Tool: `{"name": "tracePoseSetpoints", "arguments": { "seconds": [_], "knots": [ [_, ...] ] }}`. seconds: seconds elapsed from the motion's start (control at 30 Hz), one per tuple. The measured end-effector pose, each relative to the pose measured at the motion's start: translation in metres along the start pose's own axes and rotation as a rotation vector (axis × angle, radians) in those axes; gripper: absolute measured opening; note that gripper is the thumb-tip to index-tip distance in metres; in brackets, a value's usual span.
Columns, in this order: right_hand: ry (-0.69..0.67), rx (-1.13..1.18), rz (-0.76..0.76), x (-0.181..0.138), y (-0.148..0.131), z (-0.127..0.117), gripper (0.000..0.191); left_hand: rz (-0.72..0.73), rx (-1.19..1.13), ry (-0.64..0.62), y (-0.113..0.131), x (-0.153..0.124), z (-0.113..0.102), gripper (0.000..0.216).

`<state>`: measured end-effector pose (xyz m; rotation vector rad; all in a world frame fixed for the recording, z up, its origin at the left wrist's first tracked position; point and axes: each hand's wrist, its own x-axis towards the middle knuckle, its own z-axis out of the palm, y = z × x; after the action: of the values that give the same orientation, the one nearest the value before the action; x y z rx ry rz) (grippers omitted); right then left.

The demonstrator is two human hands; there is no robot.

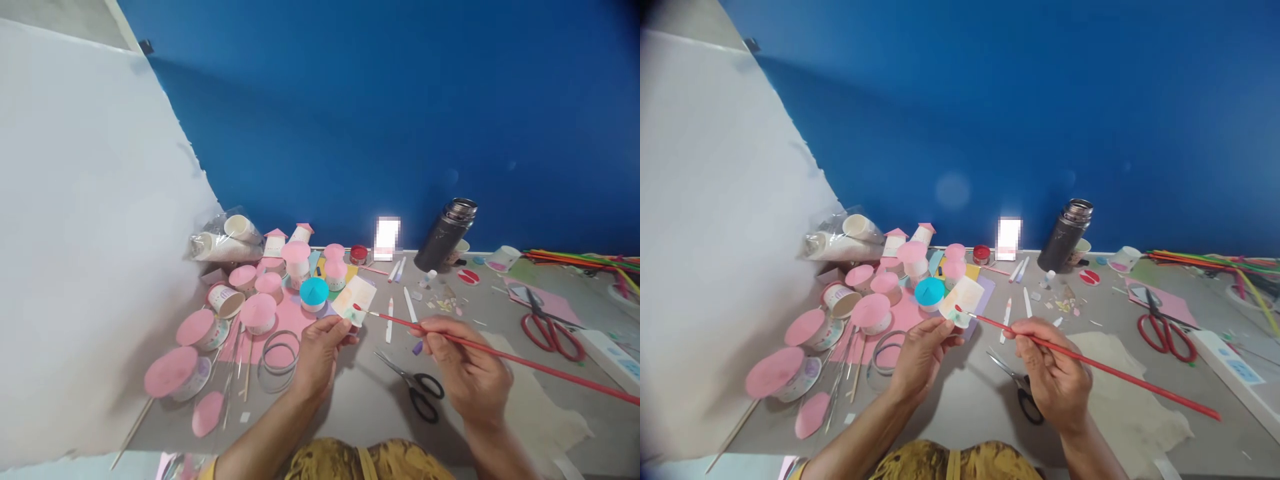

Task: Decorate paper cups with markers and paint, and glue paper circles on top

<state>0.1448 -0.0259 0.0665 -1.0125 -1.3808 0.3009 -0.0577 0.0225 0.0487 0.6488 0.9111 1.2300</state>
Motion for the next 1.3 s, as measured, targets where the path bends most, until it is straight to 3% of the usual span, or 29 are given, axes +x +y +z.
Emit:
{"name": "tracePoseSetpoints", "arguments": {
  "seconds": [0.27,0.5,0.77,0.97,1.2,1.3],
  "knots": [
    [-0.086,-0.065,-0.060,0.002,0.003,-0.001,0.020,0.003,0.046,0.008,-0.006,-0.001,-0.002,0.035],
    [-0.003,-0.074,-0.021,0.000,-0.003,-0.005,0.016,-0.018,-0.040,0.000,-0.001,-0.006,0.003,0.036],
    [-0.026,-0.102,-0.017,-0.003,-0.006,-0.008,0.016,-0.063,-0.127,-0.022,0.001,-0.011,0.002,0.037],
    [-0.002,-0.096,-0.015,-0.004,-0.009,-0.010,0.015,-0.155,-0.270,0.010,0.000,-0.013,0.000,0.028],
    [0.021,-0.077,-0.005,-0.007,-0.009,-0.013,0.013,-0.261,-0.414,0.052,0.002,-0.016,0.002,0.003],
    [0.014,-0.082,0.007,-0.006,-0.009,-0.014,0.012,-0.311,-0.468,0.105,0.003,-0.016,0.004,0.006]
  ]
}}
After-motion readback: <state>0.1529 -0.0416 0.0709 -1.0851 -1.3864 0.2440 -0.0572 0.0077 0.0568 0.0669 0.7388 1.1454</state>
